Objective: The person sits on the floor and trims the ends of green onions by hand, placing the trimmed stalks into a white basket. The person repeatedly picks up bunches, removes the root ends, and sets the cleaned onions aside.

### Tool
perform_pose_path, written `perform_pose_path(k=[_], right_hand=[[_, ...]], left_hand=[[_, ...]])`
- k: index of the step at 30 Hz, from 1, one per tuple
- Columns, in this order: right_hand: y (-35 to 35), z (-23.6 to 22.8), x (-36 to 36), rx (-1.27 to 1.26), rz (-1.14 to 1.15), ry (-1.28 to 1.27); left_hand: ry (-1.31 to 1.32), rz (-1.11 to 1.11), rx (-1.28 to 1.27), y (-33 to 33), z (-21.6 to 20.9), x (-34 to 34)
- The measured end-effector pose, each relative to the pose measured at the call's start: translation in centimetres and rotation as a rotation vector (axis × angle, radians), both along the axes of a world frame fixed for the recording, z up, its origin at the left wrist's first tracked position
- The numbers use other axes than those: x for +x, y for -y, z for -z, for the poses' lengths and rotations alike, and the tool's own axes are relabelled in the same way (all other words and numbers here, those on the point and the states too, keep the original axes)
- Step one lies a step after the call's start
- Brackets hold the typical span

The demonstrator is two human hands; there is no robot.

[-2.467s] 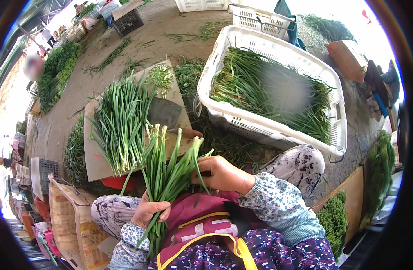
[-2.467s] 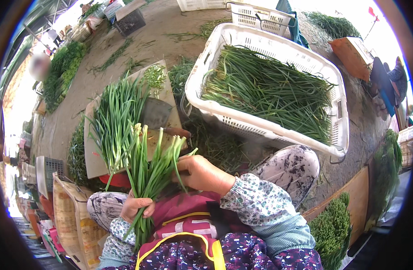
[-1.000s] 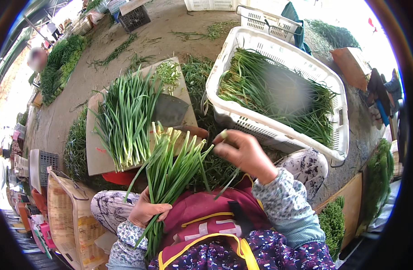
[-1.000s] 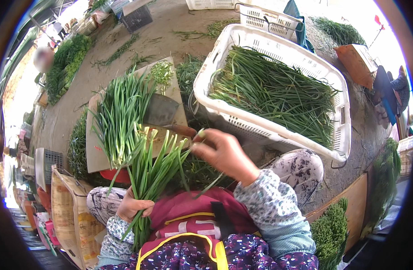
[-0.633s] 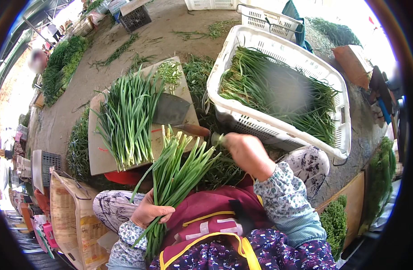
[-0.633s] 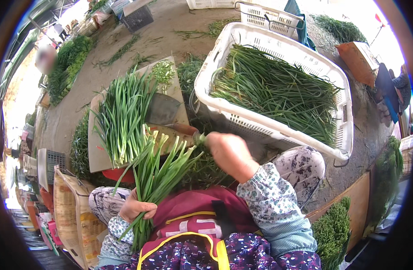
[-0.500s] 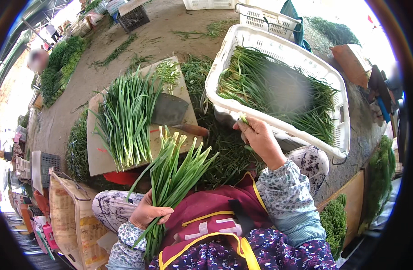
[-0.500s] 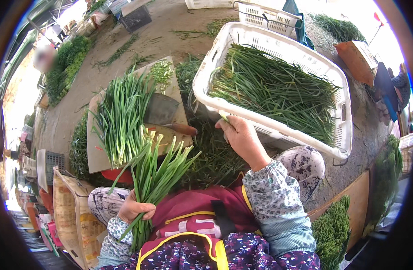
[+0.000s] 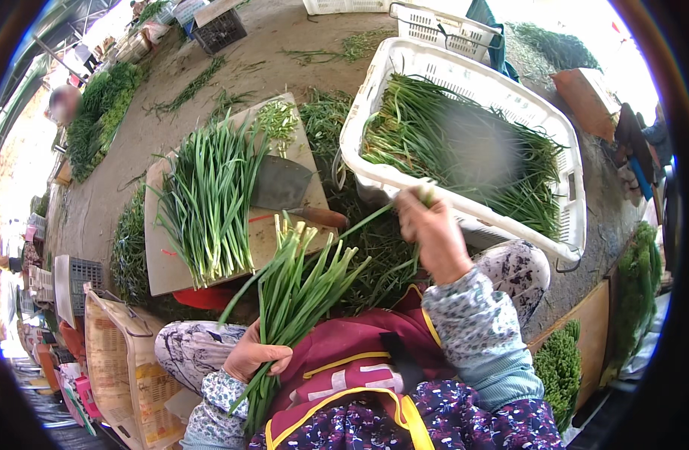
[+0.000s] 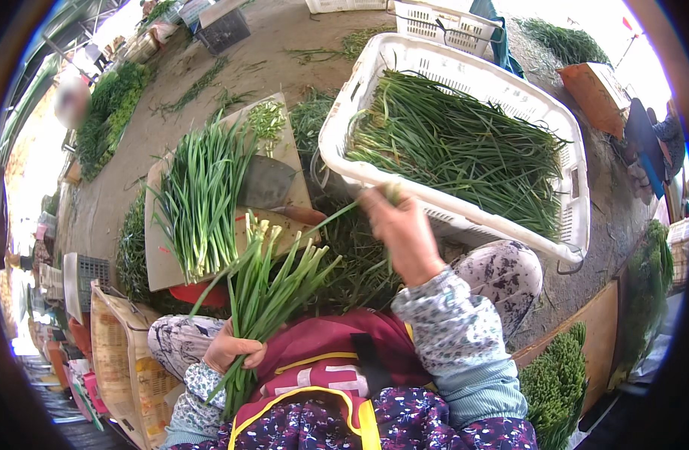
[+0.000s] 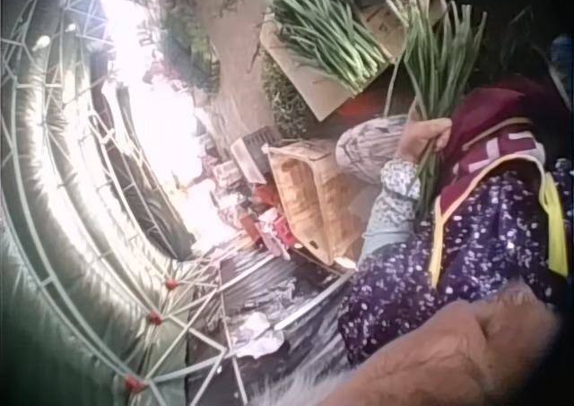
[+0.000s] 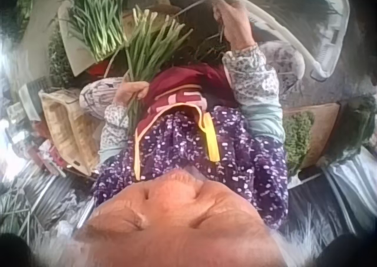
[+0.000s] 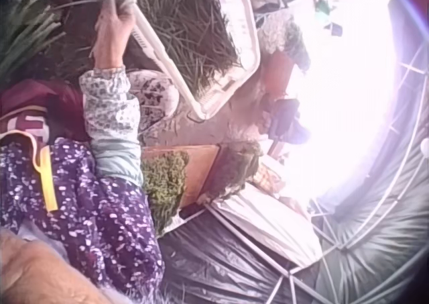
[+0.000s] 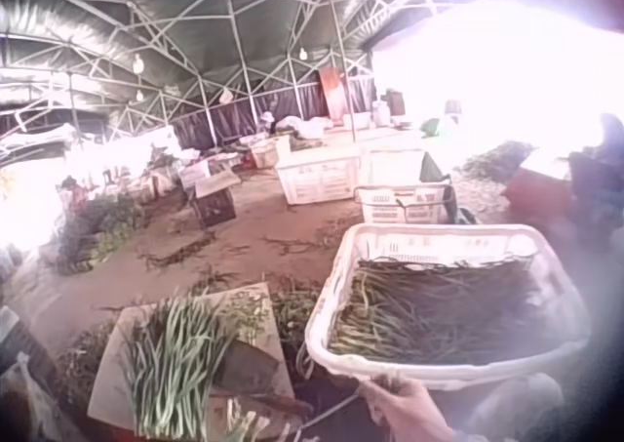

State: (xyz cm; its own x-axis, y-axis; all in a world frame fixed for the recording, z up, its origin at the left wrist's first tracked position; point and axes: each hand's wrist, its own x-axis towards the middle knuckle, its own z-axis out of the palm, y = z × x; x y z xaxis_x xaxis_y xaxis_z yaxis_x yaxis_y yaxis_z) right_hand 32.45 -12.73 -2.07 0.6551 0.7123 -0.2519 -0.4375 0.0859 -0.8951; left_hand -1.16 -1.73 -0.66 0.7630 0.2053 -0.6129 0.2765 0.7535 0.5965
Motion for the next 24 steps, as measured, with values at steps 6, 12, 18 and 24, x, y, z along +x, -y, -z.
perform_pose_path(k=[6,12,18,24], right_hand=[[1.2,-1.7,3.8,0.019,0.235,0.09],[-1.7,-0.1,0.0,-0.103,-0.503,0.591],[-3.4,0.4,-4.0,0.184,-0.929,0.291],[-3.0,-0.4,-1.6,0.104,-0.519,-0.147]], left_hand=[[0.167,0.01,-0.153,-0.6,0.3,-1.0],[0.191,0.072,-0.271,0.1,0.3,-1.8],[0.123,0.154,-0.288,0.3,0.0,-0.7],[0.117,0.144,-0.399,0.5,1.3,-1.6]])
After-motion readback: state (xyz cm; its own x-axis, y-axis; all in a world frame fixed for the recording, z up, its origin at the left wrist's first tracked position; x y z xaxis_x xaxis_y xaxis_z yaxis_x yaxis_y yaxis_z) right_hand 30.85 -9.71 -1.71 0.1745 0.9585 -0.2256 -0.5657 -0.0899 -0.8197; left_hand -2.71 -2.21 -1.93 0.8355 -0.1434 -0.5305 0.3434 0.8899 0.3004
